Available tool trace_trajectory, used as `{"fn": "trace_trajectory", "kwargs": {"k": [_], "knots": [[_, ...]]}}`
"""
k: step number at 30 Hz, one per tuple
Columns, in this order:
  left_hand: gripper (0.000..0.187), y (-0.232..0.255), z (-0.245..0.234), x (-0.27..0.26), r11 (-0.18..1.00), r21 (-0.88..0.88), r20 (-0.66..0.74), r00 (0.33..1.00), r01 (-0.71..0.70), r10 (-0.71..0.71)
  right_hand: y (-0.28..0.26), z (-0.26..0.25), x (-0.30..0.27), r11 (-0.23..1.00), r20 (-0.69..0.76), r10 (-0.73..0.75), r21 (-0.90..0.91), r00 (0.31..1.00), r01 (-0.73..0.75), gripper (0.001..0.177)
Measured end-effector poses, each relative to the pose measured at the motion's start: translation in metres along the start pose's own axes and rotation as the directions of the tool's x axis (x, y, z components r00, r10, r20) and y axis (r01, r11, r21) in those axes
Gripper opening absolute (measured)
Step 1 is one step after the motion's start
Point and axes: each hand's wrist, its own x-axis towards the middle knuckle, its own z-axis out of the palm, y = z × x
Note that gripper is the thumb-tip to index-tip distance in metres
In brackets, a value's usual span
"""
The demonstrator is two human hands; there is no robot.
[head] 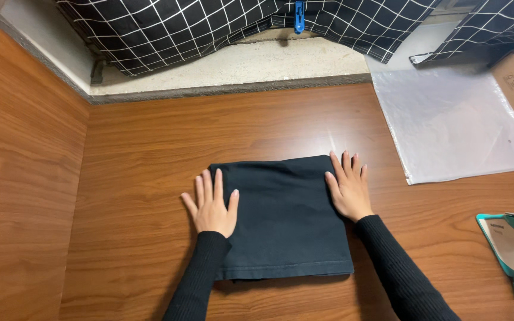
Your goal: The person irons a black t-shirt, folds it, places it inside a clear plastic bag, and then puts the bagged t-shirt into a cardboard box.
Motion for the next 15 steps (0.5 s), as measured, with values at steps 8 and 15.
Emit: {"fn": "trace_trajectory", "kwargs": {"k": [8, 15], "knots": [[0.068, 0.028, -0.012, -0.032, 0.994, -0.111, 0.004, 1.000, 0.023, -0.023, 0.071, -0.013, -0.023, 0.978, -0.303, -0.145, 0.100, 0.942, 0.183, 0.033], [0.073, 0.159, 0.022, -0.107, 0.859, -0.183, -0.119, 0.878, -0.478, 0.463, 0.137, -0.022, 0.013, 0.991, -0.390, 0.047, -0.097, 0.919, -0.092, 0.053]]}}
